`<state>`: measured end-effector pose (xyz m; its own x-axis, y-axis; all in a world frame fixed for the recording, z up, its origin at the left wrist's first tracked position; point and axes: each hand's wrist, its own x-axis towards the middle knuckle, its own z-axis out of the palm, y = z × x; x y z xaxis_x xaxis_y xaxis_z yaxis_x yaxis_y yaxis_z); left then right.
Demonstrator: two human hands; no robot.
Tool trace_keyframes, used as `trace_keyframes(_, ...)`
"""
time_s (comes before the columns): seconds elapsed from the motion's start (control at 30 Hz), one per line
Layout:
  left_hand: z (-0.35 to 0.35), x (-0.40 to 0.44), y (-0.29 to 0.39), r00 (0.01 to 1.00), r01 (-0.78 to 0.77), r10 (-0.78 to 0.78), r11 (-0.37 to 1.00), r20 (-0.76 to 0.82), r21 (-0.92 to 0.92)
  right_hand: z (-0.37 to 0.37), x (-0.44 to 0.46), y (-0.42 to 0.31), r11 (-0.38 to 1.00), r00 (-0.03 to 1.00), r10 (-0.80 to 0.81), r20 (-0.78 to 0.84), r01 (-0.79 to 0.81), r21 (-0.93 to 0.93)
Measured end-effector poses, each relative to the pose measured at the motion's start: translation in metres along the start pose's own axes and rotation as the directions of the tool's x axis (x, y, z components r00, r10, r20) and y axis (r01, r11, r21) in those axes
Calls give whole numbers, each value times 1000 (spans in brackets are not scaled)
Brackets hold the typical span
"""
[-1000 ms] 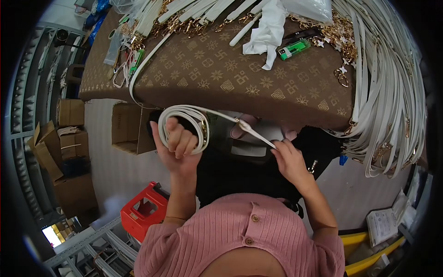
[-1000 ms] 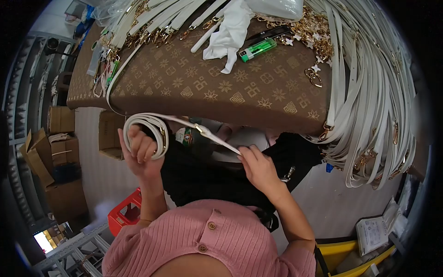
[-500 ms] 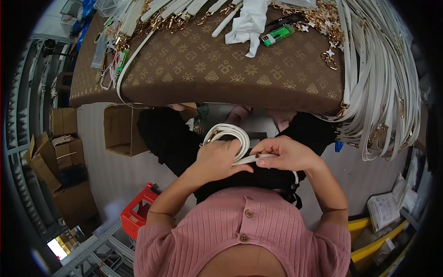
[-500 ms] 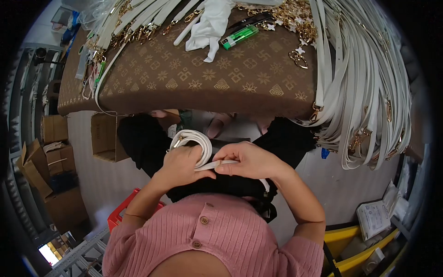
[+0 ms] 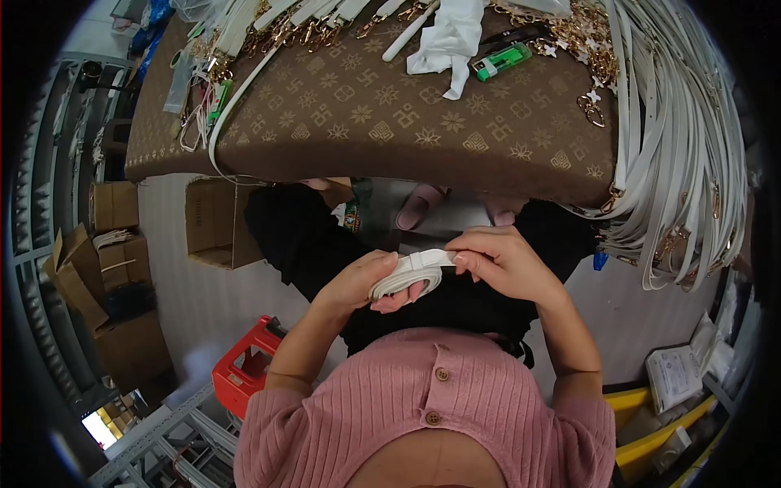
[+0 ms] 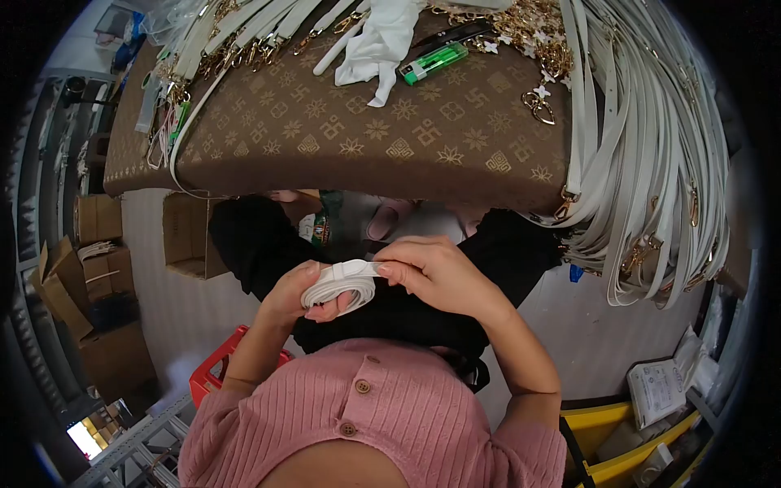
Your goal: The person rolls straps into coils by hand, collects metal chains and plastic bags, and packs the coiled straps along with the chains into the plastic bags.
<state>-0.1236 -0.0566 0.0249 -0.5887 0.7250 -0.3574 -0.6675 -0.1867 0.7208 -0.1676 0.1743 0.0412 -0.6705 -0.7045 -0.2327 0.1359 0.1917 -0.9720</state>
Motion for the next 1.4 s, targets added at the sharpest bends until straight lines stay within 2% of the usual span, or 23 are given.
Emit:
trace_keyframes(0.07, -3, 1, -6, 999, -26, 33, 964, 24, -264, 13, 6, 14, 937, 920, -332, -208, 296, -184)
trace_keyframes(0.1, -3, 3, -8, 999, -31, 37, 966, 19, -257, 21, 8, 16, 938, 911, -335, -241, 297, -178)
trace_keyframes(0.17, -1, 9, -10, 986, -126, 167, 812, 20, -570, 39, 13, 26, 935, 891, -342, -299, 291, -200)
trace_keyframes(0.23, 1, 16, -8, 980, -153, 196, 806, 14, -571, 55, 15, 25, 957, 870, -286, -403, 239, -164)
trace_keyframes(0.3, 2, 21, -10, 960, -175, 278, 676, 27, -716, 56, 16, 19, 984, 856, -172, -487, 128, -122)
trace_keyframes(0.37, 7, 25, -10, 956, -233, 291, 676, -37, -699, 57, 19, 18, 956, 814, -272, -513, 171, -236)
trace_keyframes(0.4, 10, 27, -9, 947, -289, 306, 674, -99, -679, 57, 22, 17, 915, 765, -371, -527, 202, -350)
trace_keyframes(0.43, 16, 29, -6, 947, -283, 310, 688, -81, -668, 61, 23, 16, 928, 773, -339, -536, 179, -328)
trace_keyframes(0.5, 32, 34, 2, 850, -493, 314, 756, -422, -431, 63, 19, 20, 926, 810, -333, -483, 183, -331)
trace_keyframes(0.53, 36, 36, 8, 839, -501, 339, 789, -426, -357, 61, 18, 16, 911, 800, -368, -473, 210, -354)
trace_keyframes(0.63, 37, 48, 16, 793, -603, 581, 790, -184, -106, 51, 13, -3, 883, 787, -418, -454, 235, -406)
trace_keyframes(0.7, 49, 54, 25, 774, -609, 607, 792, -182, 55, 40, 12, -9, 946, 824, -320, -468, 249, -208)
trace_keyframes(0.73, 47, 55, 37, 797, -600, 604, 795, -30, 88, 32, 15, -5, 916, 776, -399, -488, 323, -236)
trace_keyframes(0.83, 53, 57, 83, 888, -398, 452, 844, -78, 361, -1, 12, -10, 868, 671, -496, -550, 386, -312)
trace_keyframes(0.9, 43, 81, 121, 682, -493, 715, 290, 157, 820, -30, 10, -19, 844, 540, -534, -650, 381, -378)
trace_keyframes(0.97, 46, 110, 154, 673, -322, 732, 163, 104, 933, -63, 12, -26, 866, 421, -493, -762, 324, -382)
trace_keyframes(1.03, 40, 151, 181, 647, -264, 747, 32, 152, 964, -84, 17, -28, 909, 325, -406, -854, 242, -340)
trace_keyframes(1.1, 14, 202, 194, 650, -98, 710, -274, 270, 957, -91, 19, -22, 894, 356, -338, -871, 412, -178)
trace_keyframes(1.13, 4, 220, 196, 633, -129, 709, -298, 310, 946, -89, 15, -25, 929, 385, -298, -873, 329, -172)
trace_keyframes(1.2, -12, 253, 209, 441, 24, 674, -669, 593, 743, -91, 15, -14, 880, 306, -445, -842, 321, -349)
trace_keyframes(1.23, -14, 261, 210, 452, 124, 667, -704, 592, 699, -89, 10, -19, 890, 337, -420, -843, 335, -310)
trace_keyframes(1.3, -16, 266, 215, 430, 125, 643, -738, 634, 663, -88, 5, -23, 920, 405, -358, -841, 305, -245)
trace_keyframes(1.4, -20, 264, 216, 473, 125, 639, -730, 607, 672, -88, 9, -21, 907, 380, -404, -832, 283, -311)
